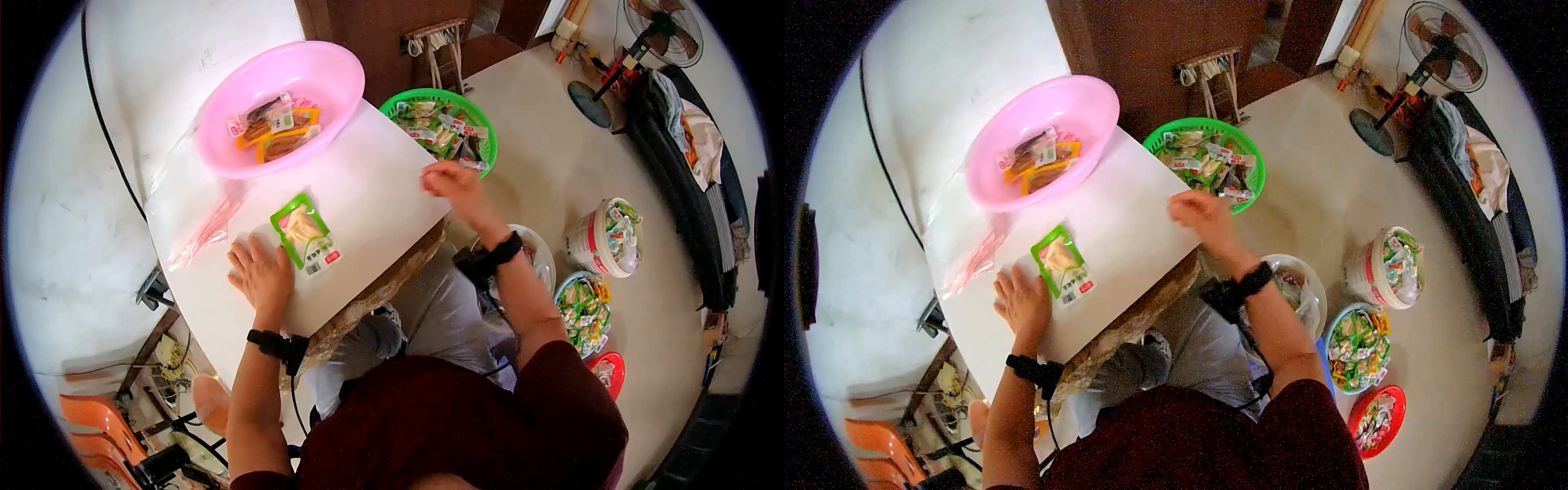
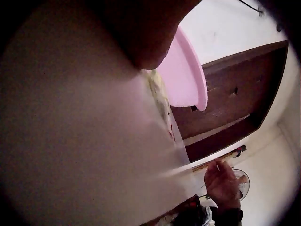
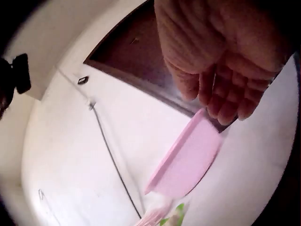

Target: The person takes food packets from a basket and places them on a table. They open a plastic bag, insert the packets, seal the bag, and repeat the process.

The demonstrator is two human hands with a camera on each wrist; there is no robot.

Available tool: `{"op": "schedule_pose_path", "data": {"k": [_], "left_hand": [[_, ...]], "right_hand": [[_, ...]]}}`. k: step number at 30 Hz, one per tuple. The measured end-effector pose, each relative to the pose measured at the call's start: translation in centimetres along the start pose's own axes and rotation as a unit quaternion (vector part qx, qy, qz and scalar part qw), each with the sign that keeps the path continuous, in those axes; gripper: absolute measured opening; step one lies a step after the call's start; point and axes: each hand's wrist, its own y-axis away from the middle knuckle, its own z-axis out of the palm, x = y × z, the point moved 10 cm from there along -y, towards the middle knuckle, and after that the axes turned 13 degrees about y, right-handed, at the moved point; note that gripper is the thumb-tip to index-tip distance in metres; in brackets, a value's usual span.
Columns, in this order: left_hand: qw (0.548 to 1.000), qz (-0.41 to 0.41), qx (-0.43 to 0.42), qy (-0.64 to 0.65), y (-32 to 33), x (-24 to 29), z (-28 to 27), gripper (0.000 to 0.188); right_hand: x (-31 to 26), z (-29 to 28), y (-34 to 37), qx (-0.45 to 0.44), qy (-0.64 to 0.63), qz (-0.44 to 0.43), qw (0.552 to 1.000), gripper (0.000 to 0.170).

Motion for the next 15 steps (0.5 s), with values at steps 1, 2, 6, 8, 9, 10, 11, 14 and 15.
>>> {"op": "schedule_pose_path", "data": {"k": [1,2,6,8,9,10,11,14,15], "left_hand": [[1.0,-0.002,-0.001,-0.001,0.0,0.0,0.1,0.067],[1.0,-0.004,-0.001,-0.003,0.0,-0.1,0.2,0.067],[1.0,-0.003,0.005,-0.01,-0.2,-0.5,0.6,0.067],[1.0,-0.003,0.0,-0.017,-0.3,-0.6,0.8,0.067],[1.0,-0.002,-0.002,-0.021,-0.3,-0.7,0.9,0.067],[1.0,-0.002,-0.002,-0.025,-0.4,-0.8,1.0,0.067],[1.0,-0.003,-0.002,-0.028,-0.4,-0.9,1.1,0.066],[1.0,-0.005,-0.009,-0.026,-0.5,-0.8,1.0,0.066],[1.0,-0.008,-0.012,-0.023,-0.4,-0.8,1.0,0.065]], "right_hand": [[1.5,-2.3,-0.1,0.043,-0.068,0.041,0.996,0.02],[3.8,-4.5,-0.6,0.058,-0.086,0.064,0.993,0.021],[12.1,-8.3,-3.3,0.077,-0.165,0.159,0.97,0.022],[13.6,-8.4,-5.5,0.036,-0.094,0.132,0.986,0.019],[14.3,-8.4,-6.6,0.015,-0.059,0.118,0.991,0.018],[16.1,-7.9,-7.8,-0.006,-0.112,0.144,0.983,0.017],[17.7,-7.3,-9.1,-0.029,-0.165,0.169,0.971,0.016],[21.4,-6.6,-12.5,-0.115,-0.067,0.085,0.987,0.016],[22.6,-7.0,-13.6,-0.12,0.0,0.063,0.991,0.018]]}}
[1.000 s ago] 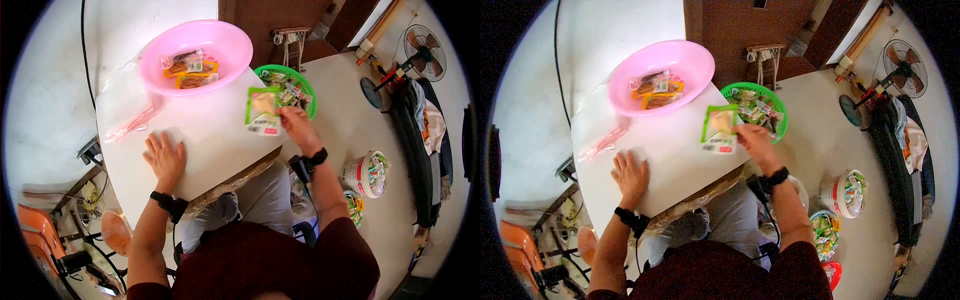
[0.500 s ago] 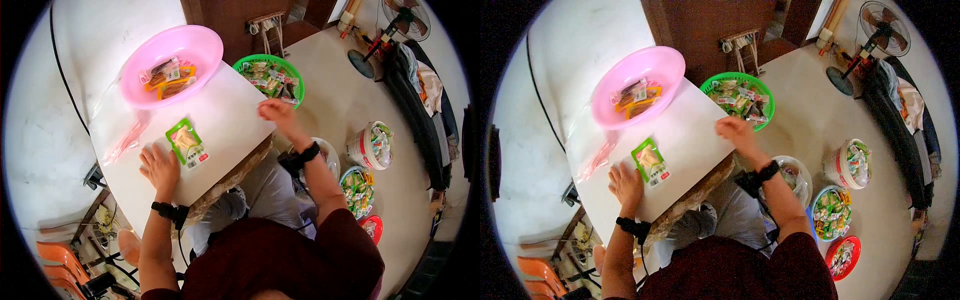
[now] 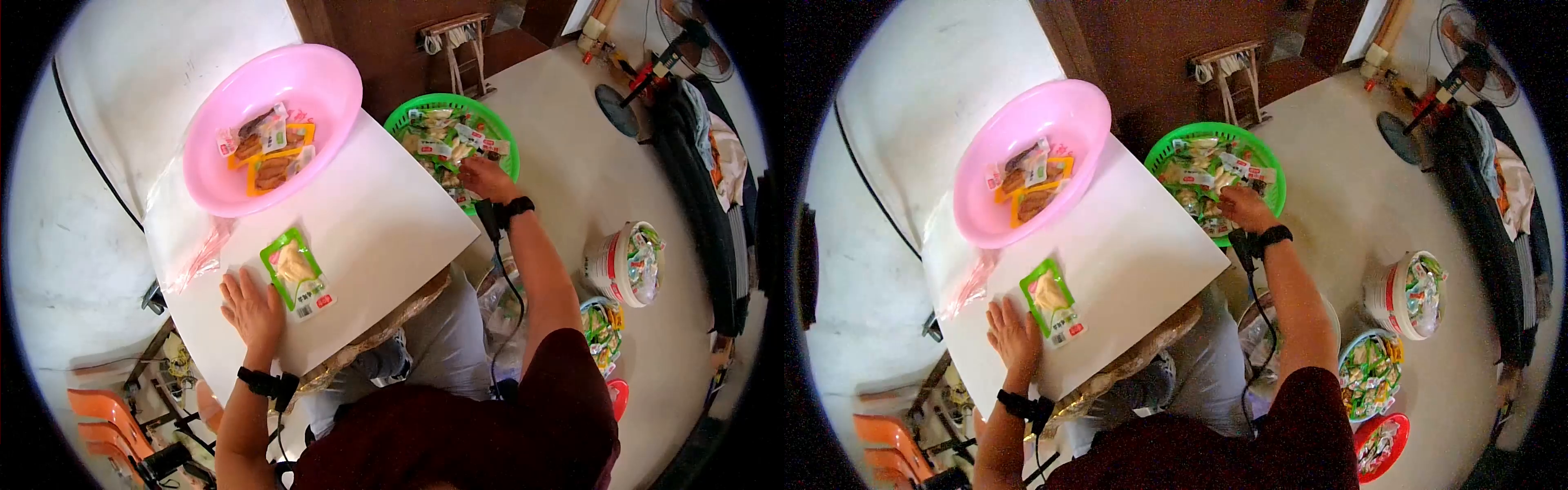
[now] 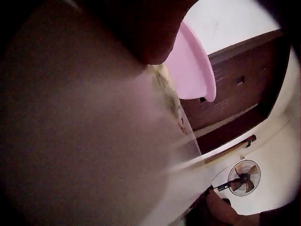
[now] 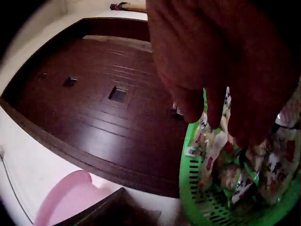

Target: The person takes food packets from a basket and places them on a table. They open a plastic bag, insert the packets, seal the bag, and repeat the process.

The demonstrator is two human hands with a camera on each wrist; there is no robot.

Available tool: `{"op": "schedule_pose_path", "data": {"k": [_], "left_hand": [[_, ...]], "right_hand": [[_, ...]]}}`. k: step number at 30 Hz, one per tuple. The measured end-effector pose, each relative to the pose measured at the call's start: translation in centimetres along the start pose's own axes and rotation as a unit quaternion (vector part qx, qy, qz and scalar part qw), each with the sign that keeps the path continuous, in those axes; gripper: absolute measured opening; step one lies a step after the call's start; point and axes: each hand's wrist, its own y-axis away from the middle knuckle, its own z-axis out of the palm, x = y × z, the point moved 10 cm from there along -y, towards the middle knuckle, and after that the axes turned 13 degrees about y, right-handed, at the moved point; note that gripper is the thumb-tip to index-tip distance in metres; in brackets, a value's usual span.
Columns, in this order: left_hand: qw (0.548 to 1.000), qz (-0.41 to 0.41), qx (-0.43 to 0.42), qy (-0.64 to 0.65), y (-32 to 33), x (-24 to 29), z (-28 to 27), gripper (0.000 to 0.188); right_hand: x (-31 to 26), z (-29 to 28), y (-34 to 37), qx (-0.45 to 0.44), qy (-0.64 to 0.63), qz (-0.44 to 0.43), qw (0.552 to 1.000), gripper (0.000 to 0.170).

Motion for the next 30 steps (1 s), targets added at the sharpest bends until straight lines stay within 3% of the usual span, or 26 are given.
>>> {"op": "schedule_pose_path", "data": {"k": [2,3,4,8,9,10,12,13,14,17,18,19,21,25,27,28,30], "left_hand": [[1.0,-0.001,0.003,-0.005,-0.1,-0.3,0.3,0.065],[1.0,0.0,0.004,-0.009,-0.1,-0.4,0.3,0.065],[1.0,0.003,0.003,-0.007,-0.1,-0.4,0.3,0.065],[1.0,-0.002,-0.005,-0.01,0.0,-0.4,0.4,0.065],[1.0,-0.006,-0.006,-0.014,-0.2,-0.5,0.5,0.065],[1.0,0.003,-0.003,-0.016,-0.2,-0.5,0.5,0.065],[1.0,0.02,0.003,-0.02,-0.1,-0.7,0.6,0.065],[1.0,0.024,0.005,-0.019,-0.1,-0.7,0.5,0.065],[0.999,0.028,0.007,-0.016,0.0,-0.7,0.5,0.065],[0.999,0.034,0.009,-0.009,0.2,-0.3,0.3,0.065],[0.999,0.035,0.009,-0.006,0.2,-0.1,0.2,0.065],[1.0,0.027,0.004,-0.005,0.1,-0.1,0.1,0.065],[1.0,0.013,-0.005,-0.002,0.1,0.0,0.1,0.065],[1.0,0.006,-0.006,0.012,0.1,0.4,-0.2,0.067],[1.0,0.001,0.001,0.01,-0.1,-0.2,0.2,0.068],[1.0,0.005,0.004,0.01,-0.1,-0.5,0.4,0.069],[1.0,0.016,0.014,0.011,-0.1,-0.4,0.1,0.07]], "right_hand": [[1.9,-1.2,-2.1,0.004,0.14,-0.028,0.99,0.021],[-0.4,-0.7,-0.8,0.023,-0.041,0.07,0.996,0.023],[-0.9,0.1,0.3,0.041,-0.22,0.166,0.96,0.024],[1.0,1.2,-2.3,0.031,-0.273,0.197,0.941,0.024],[0.7,0.2,-4.7,0.018,-0.123,0.062,0.99,0.023],[2.3,-0.2,-7.1,0.005,0.032,-0.076,0.997,0.023],[4.0,0.6,-8.8,-0.025,-0.001,-0.081,0.996,0.023],[5.2,1.5,-8.9,-0.043,-0.184,0.055,0.98,0.023],[5.9,3.0,-8.0,-0.058,-0.355,0.19,0.913,0.023],[2.6,1.8,-6.8,-0.019,-0.249,0.126,0.96,0.022],[1.8,0.7,-6.8,0.001,-0.125,0.053,0.991,0.02],[0.9,-0.3,-6.3,0.022,0.002,-0.021,1.0,0.019],[-0.3,-1.5,-5.0,0.064,0.107,-0.088,0.988,0.021],[-8.1,-3.6,1.9,0.126,0.021,-0.042,0.991,0.029],[-10.0,-4.2,3.9,0.092,-0.148,-0.045,0.984,0.031],[-10.7,-4.2,4.9,0.051,-0.293,-0.058,0.953,0.032],[-15.2,-3.3,7.2,0.038,-0.243,-0.1,0.964,0.037]]}}
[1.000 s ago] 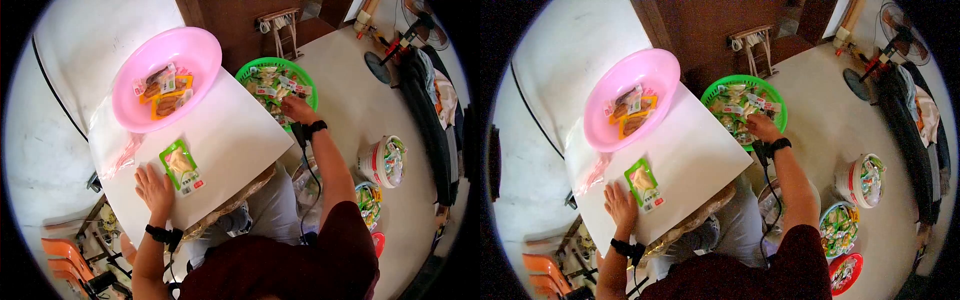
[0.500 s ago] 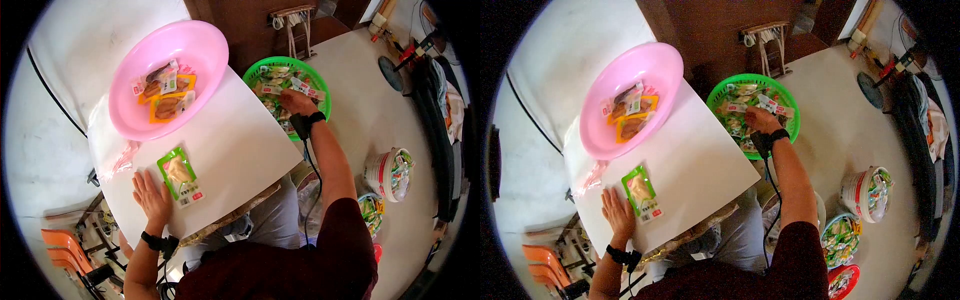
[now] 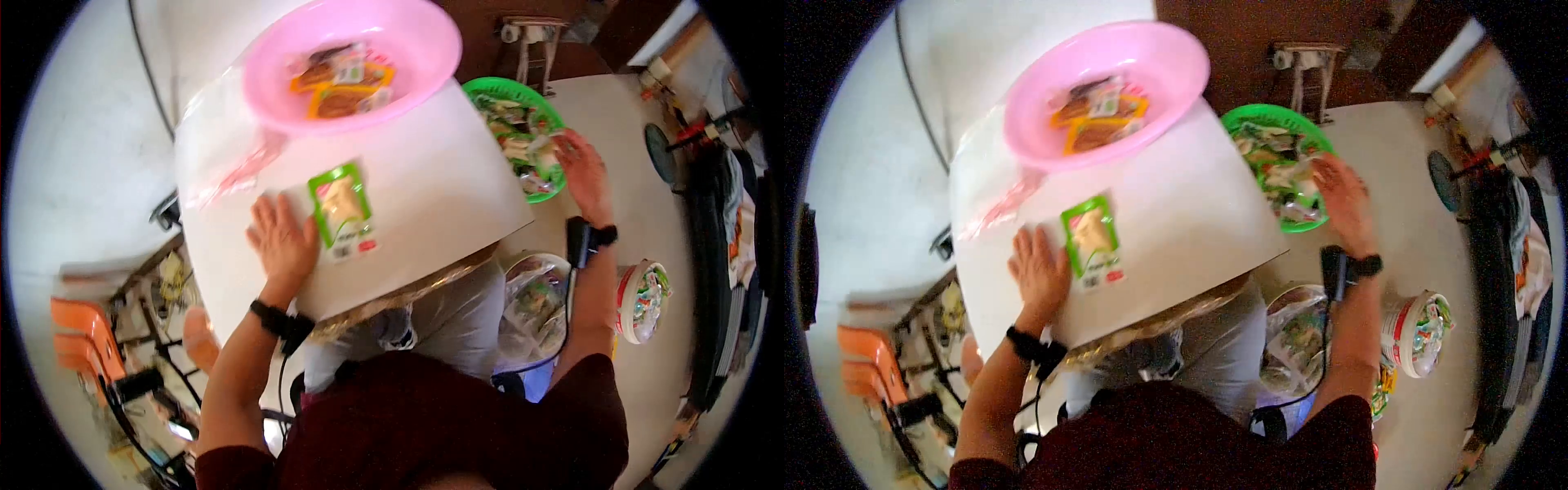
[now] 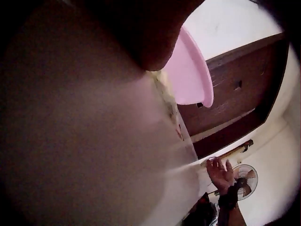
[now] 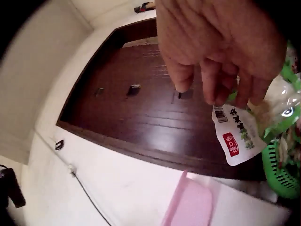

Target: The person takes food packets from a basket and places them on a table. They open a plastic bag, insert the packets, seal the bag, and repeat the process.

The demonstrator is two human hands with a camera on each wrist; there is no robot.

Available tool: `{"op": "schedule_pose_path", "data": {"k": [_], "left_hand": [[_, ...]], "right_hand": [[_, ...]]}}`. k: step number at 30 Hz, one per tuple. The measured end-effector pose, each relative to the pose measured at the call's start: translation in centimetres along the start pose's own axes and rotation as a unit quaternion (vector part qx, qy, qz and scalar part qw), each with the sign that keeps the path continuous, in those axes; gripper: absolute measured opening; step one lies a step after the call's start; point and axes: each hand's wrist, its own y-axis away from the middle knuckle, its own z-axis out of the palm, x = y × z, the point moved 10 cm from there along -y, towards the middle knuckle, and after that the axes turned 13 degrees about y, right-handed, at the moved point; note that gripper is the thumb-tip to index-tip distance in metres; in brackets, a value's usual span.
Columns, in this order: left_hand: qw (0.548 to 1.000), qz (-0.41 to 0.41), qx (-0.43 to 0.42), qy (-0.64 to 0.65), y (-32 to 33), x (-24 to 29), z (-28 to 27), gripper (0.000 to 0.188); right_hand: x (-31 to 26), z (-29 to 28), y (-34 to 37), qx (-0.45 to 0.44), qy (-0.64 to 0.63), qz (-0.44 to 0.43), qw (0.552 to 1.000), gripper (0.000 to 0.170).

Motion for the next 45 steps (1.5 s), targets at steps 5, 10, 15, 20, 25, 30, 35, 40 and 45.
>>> {"op": "schedule_pose_path", "data": {"k": [5,10,15,20,25,30,35,40,45], "left_hand": [[1.0,0.0,-0.006,0.001,0.3,0.8,-0.9,0.067],[1.0,-0.004,0.005,0.01,0.4,0.7,-1.1,0.066],[1.0,-0.006,0.0,0.005,0.3,0.8,-0.8,0.064],[1.0,0.009,0.021,0.008,0.3,0.8,-0.9,0.066],[1.0,-0.007,-0.003,0.005,0.3,0.8,-0.7,0.064],[1.0,-0.021,-0.013,-0.009,0.1,0.5,-0.4,0.065],[1.0,-0.007,-0.005,-0.019,0.0,0.1,0.1,0.066],[0.999,-0.008,-0.012,-0.029,-0.1,-0.1,0.3,0.065],[0.999,0.008,-0.006,-0.031,0.0,-0.1,0.2,0.066]], "right_hand": [[-5.5,7.2,3.4,-0.039,-0.074,-0.032,0.996,0.038],[-5.0,17.2,7.0,-0.066,-0.139,-0.004,0.988,0.033],[0.9,18.8,11.6,-0.025,0.223,0.076,0.971,0.024],[1.1,11.4,12.5,0.084,0.205,0.115,0.968,0.02],[3.4,1.8,9.1,0.174,0.298,0.146,0.927,0.022],[4.1,-0.5,1.6,0.085,0.689,0.009,0.72,0.031],[7.1,-0.9,-4.9,-0.015,0.782,-0.012,0.623,0.041],[12.6,-2.3,-9.2,-0.077,0.85,0.085,0.514,0.067],[14.0,-3.1,-10.1,-0.073,0.841,0.17,0.508,0.092]]}}
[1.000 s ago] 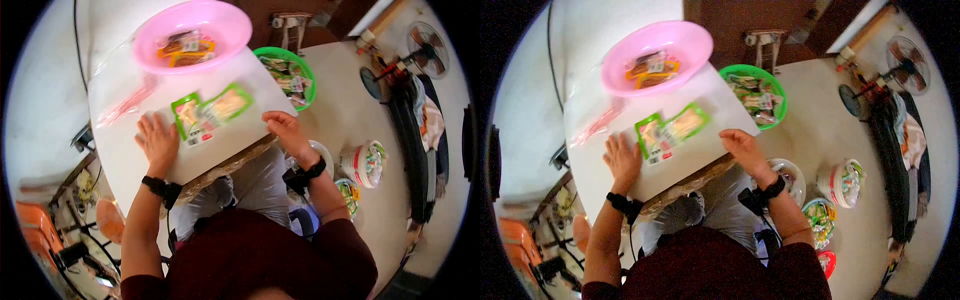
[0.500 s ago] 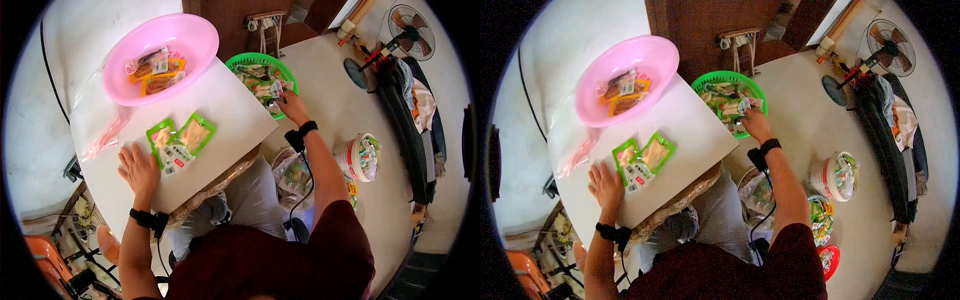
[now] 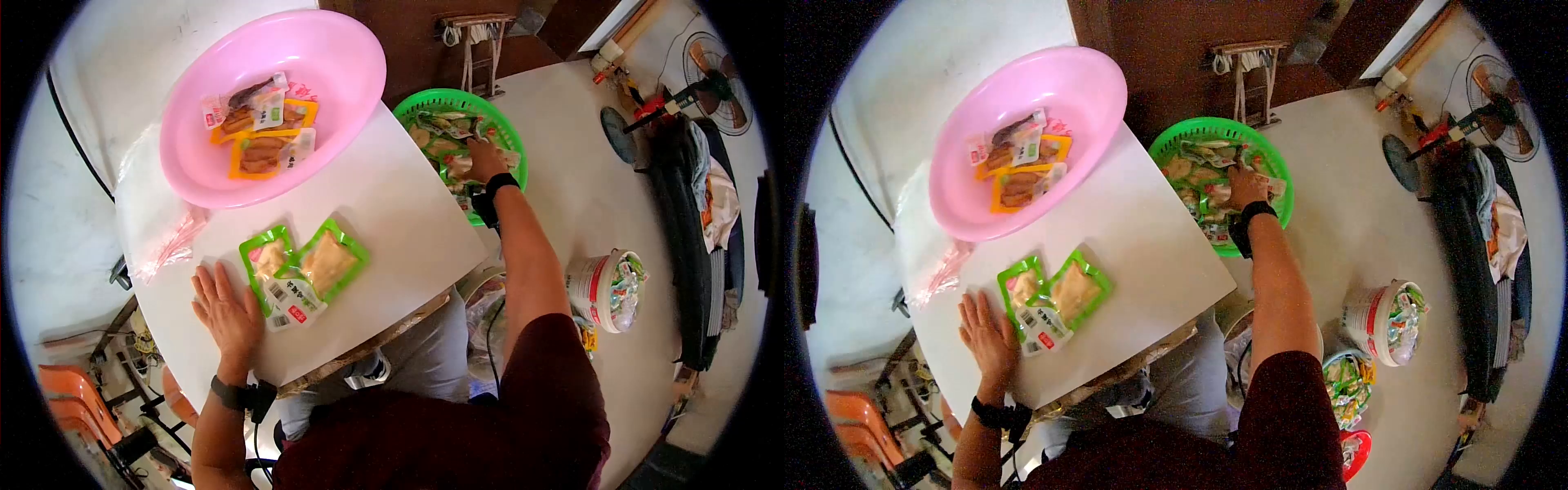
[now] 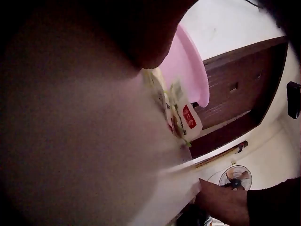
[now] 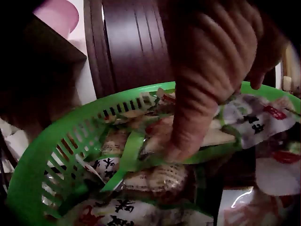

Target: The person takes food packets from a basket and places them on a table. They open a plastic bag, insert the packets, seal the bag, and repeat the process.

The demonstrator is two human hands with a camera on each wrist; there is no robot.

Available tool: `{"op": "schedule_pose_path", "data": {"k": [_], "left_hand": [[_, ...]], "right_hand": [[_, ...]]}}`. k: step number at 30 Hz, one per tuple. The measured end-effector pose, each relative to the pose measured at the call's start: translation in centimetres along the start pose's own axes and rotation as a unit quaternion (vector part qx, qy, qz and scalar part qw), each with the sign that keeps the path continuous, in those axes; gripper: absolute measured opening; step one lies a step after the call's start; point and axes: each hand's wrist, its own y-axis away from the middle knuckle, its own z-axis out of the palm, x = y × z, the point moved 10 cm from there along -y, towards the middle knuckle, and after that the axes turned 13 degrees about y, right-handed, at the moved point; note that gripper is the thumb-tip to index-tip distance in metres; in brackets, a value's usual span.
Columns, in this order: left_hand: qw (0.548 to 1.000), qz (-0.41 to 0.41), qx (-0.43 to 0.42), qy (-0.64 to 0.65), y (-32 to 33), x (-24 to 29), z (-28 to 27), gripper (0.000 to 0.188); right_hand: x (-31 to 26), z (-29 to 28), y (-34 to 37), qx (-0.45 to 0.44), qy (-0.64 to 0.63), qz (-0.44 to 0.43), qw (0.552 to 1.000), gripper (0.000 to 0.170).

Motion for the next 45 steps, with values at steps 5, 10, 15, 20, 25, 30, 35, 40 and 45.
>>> {"op": "schedule_pose_path", "data": {"k": [5,10,15,20,25,30,35,40,45], "left_hand": [[1.0,0.018,0.003,0.013,0.3,0.2,-0.2,0.067],[1.0,-0.004,-0.003,0.013,0.0,0.4,-0.2,0.066],[0.999,0.003,0.013,0.039,0.1,0.5,-0.7,0.067],[0.998,-0.001,0.009,0.068,0.4,0.5,-1.0,0.067],[0.998,-0.001,0.025,0.051,0.3,0.4,-1.1,0.065],[0.995,-0.015,0.012,0.096,0.6,0.4,-1.7,0.065],[0.991,-0.007,0.042,0.128,-0.4,-0.9,-0.1,0.065],[0.997,-0.011,0.016,0.075,0.3,0.4,-1.4,0.073],[0.999,-0.031,-0.025,0.035,0.3,0.6,-1.0,0.067]], "right_hand": [[1.0,-0.2,0.0,0.039,-0.032,-0.032,0.998,0.054],[3.5,-6.6,7.0,0.067,-0.19,0.016,0.979,0.035],[4.7,-10.2,14.3,0.079,-0.648,0.011,0.758,0.024],[-3.0,-12.5,21.5,0.081,-0.624,-0.082,0.773,0.042],[-11.3,-12.3,25.2,0.07,-0.417,-0.112,0.899,0.061],[-19.5,-14.9,23.3,0.108,-0.464,-0.169,0.863,0.06],[-22.3,-17.9,24.0,0.234,-0.272,-0.131,0.924,0.064],[-18.6,-18.7,27.9,0.312,-0.236,-0.127,0.912,0.053],[-6.6,-17.1,29.0,0.39,-0.303,-0.032,0.869,0.034]]}}
